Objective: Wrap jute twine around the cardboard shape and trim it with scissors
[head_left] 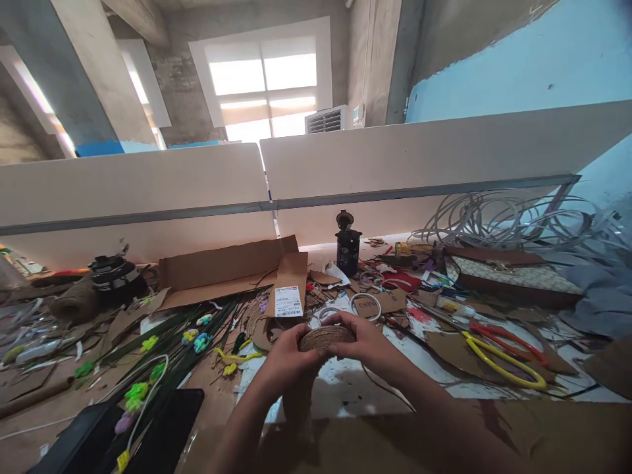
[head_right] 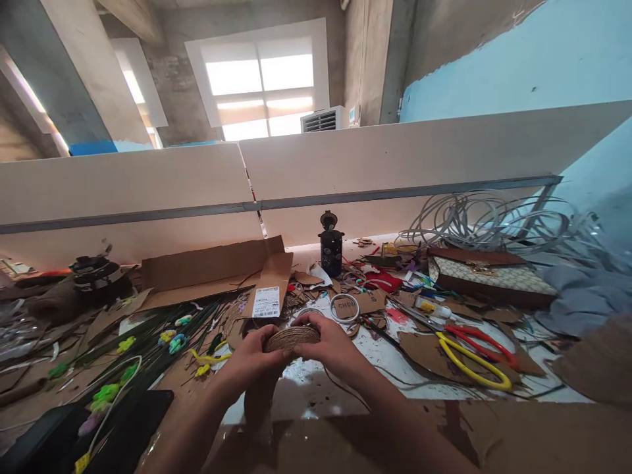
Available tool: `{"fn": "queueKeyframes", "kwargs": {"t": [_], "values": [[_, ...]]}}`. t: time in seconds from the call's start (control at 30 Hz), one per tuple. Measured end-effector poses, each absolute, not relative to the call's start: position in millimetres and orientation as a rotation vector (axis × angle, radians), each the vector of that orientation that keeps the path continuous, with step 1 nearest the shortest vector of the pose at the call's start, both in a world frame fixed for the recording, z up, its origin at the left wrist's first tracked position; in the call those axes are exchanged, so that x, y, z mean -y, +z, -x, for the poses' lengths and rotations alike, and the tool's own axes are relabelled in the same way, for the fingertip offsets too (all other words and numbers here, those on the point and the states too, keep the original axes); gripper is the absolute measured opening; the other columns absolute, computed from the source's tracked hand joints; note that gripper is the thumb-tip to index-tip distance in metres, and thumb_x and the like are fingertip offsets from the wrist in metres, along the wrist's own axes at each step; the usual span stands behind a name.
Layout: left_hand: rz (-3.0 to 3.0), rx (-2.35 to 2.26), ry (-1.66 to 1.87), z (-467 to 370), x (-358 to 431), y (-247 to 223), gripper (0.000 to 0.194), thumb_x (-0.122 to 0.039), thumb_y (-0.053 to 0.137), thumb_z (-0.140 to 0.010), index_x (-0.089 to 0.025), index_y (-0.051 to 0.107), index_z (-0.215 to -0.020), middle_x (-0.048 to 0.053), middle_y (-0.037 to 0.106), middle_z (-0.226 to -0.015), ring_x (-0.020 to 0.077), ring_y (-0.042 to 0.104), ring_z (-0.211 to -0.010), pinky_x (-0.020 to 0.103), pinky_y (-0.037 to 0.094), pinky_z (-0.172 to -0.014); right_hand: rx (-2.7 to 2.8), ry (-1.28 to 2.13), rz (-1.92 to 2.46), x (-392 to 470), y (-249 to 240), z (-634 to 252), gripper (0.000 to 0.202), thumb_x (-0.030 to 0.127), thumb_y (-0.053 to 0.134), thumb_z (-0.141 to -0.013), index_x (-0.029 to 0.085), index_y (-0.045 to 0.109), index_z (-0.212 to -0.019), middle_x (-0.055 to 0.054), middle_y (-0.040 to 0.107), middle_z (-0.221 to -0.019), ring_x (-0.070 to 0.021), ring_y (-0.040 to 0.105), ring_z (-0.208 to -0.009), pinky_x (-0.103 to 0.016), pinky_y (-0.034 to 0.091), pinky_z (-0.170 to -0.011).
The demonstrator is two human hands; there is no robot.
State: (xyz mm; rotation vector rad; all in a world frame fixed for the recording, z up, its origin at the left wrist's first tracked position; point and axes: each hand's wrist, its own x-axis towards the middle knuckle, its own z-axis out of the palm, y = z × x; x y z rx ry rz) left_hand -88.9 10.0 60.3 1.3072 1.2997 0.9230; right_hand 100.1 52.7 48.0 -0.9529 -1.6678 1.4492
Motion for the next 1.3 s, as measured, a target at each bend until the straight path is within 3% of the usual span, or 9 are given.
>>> {"fn": "queueKeyframes", "kwargs": {"t": [0.1,0.17,0.33,0.57,0.8,1.1,1.3], "values": [[-1.197,-1.289,0.971,87,-12,53,0.037,-0.040,0.080,-0.066,-0.018,0.062,-0.089,-0.001,0.064,-0.072,0.0131,0.056,-0.057,0.025,0.044,-0.057,1.645,1.405,0.947,-58,44,-108,0.045,0.036,0.072,-0.072,0.020,0.063,-0.113,-0.006,0.073,-0.096,-0.0245,0.067,-0.087,-0.036,0.052,-0.076],[-1.128,-1.293,0.998,89,-13,47,0.040,-0.040,0.080,-0.066,-0.017,0.062,-0.094,0.000,0.064,-0.072,0.0130,0.055,-0.056,0.024,0.043,-0.055,1.716,1.179,0.996,-61,43,-115,0.039,0.037,0.072,-0.075,0.020,0.066,-0.110,-0.008,0.072,-0.105,-0.0265,0.066,-0.096,-0.038,0.051,-0.082],[-1.056,-1.229,1.049,97,-16,34,0.037,-0.040,0.078,-0.069,-0.019,0.059,-0.092,-0.003,0.061,-0.070,0.0116,0.053,-0.057,0.023,0.040,-0.054,1.953,0.740,1.022,-59,45,-118,0.011,0.029,0.068,-0.083,0.023,0.070,-0.092,-0.004,0.069,-0.098,-0.0242,0.063,-0.096,-0.036,0.046,-0.085],[-1.054,-1.179,1.043,99,-19,24,0.039,-0.038,0.078,-0.071,-0.016,0.062,-0.099,0.000,0.065,-0.075,0.0118,0.055,-0.059,0.022,0.039,-0.054,2.094,0.521,1.023,-53,36,-107,0.005,0.017,0.068,-0.085,0.021,0.069,-0.088,-0.003,0.063,-0.091,-0.0220,0.060,-0.090,-0.033,0.045,-0.080],[-1.000,-1.111,1.082,95,-18,17,0.045,-0.038,0.079,-0.071,-0.016,0.064,-0.107,0.001,0.067,-0.078,0.0112,0.054,-0.058,0.021,0.038,-0.054,2.241,0.202,0.988,-48,32,-105,0.012,0.009,0.064,-0.085,0.020,0.063,-0.082,-0.006,0.064,-0.092,-0.0243,0.058,-0.088,-0.035,0.044,-0.077],[-0.945,-1.166,1.135,90,-17,27,0.041,-0.036,0.077,-0.064,-0.017,0.061,-0.097,-0.001,0.063,-0.072,0.0115,0.052,-0.058,0.022,0.038,-0.054,2.141,0.256,0.981,-45,29,-103,0.009,0.012,0.058,-0.090,0.021,0.061,-0.090,-0.007,0.064,-0.097,-0.0248,0.059,-0.091,-0.036,0.045,-0.080],[-0.939,-1.184,1.188,87,-17,25,0.035,-0.032,0.074,-0.065,-0.017,0.062,-0.094,-0.001,0.065,-0.074,0.0130,0.055,-0.060,0.023,0.040,-0.057,2.157,0.138,1.134,-40,22,-95,0.008,0.019,0.068,-0.084,0.022,0.066,-0.076,-0.005,0.060,-0.084,-0.0241,0.057,-0.082,-0.035,0.041,-0.073]]}}
